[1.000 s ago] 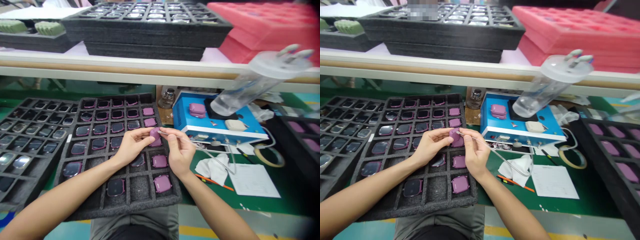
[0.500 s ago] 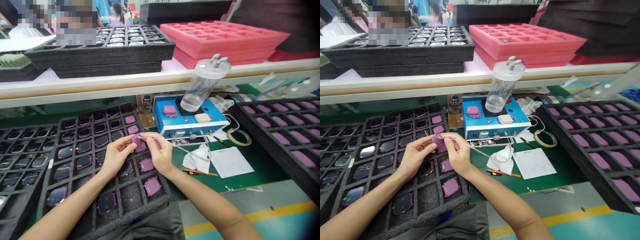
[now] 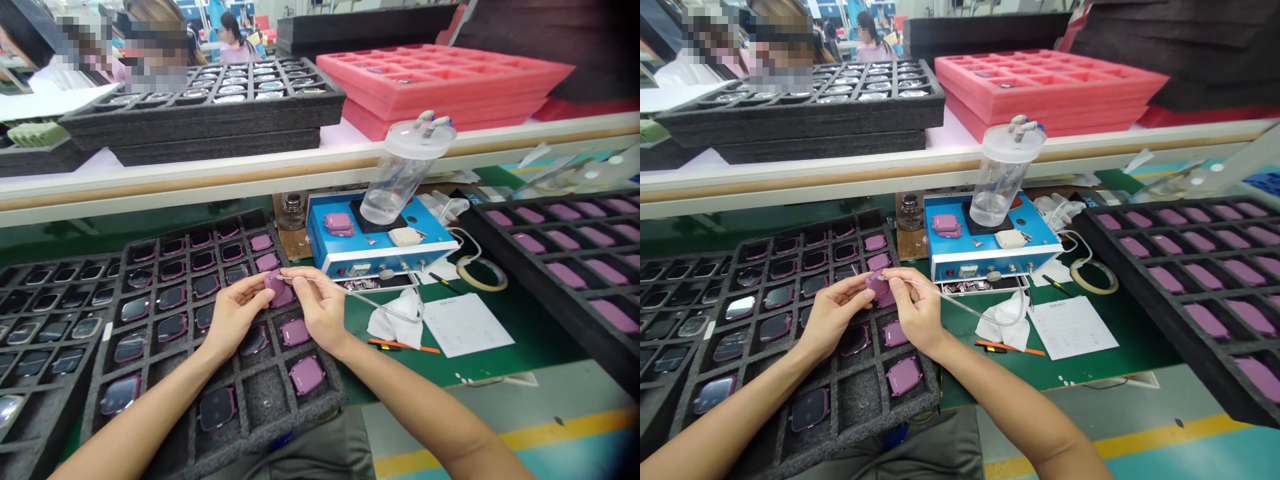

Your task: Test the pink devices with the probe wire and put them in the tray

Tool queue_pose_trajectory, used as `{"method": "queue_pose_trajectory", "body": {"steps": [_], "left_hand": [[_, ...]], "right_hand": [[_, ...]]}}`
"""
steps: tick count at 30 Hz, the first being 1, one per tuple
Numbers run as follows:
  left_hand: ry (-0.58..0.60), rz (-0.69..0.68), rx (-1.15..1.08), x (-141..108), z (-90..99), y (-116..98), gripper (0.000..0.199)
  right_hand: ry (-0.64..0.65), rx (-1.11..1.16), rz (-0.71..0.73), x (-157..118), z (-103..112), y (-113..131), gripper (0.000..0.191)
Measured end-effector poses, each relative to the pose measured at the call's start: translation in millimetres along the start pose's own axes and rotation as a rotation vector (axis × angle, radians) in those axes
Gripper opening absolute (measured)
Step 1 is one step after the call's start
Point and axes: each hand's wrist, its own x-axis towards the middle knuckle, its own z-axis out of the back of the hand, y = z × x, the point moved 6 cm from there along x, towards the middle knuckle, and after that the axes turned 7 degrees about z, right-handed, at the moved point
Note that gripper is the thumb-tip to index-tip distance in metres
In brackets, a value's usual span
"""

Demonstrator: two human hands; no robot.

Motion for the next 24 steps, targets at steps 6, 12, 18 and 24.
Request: {"method": "queue_pose_trajectory", "body": {"steps": [6, 12, 18, 24], "left_hand": [[0.004, 0.006, -0.003, -0.8, -0.5, -0.7, 0.048], [0.013, -0.006, -0.001, -0.8, -0.3, 0.3, 0.047], [0.015, -0.007, -0.012, -0.4, 0.1, 1.7, 0.047], [0.010, -0.011, 0.012, -0.6, 1.0, 0.8, 0.049]], "right_hand": [[0.000, -0.003, -0.009, -0.8, -0.2, -1.7, 0.018], [-0.003, 0.005, -0.011, -2.0, 0.4, -3.2, 0.018], [0.001, 0.009, -0.012, -2.1, 0.5, -2.5, 0.018], [0.001, 0.012, -0.018, -1.8, 0.3, -3.4, 0.018]]}}
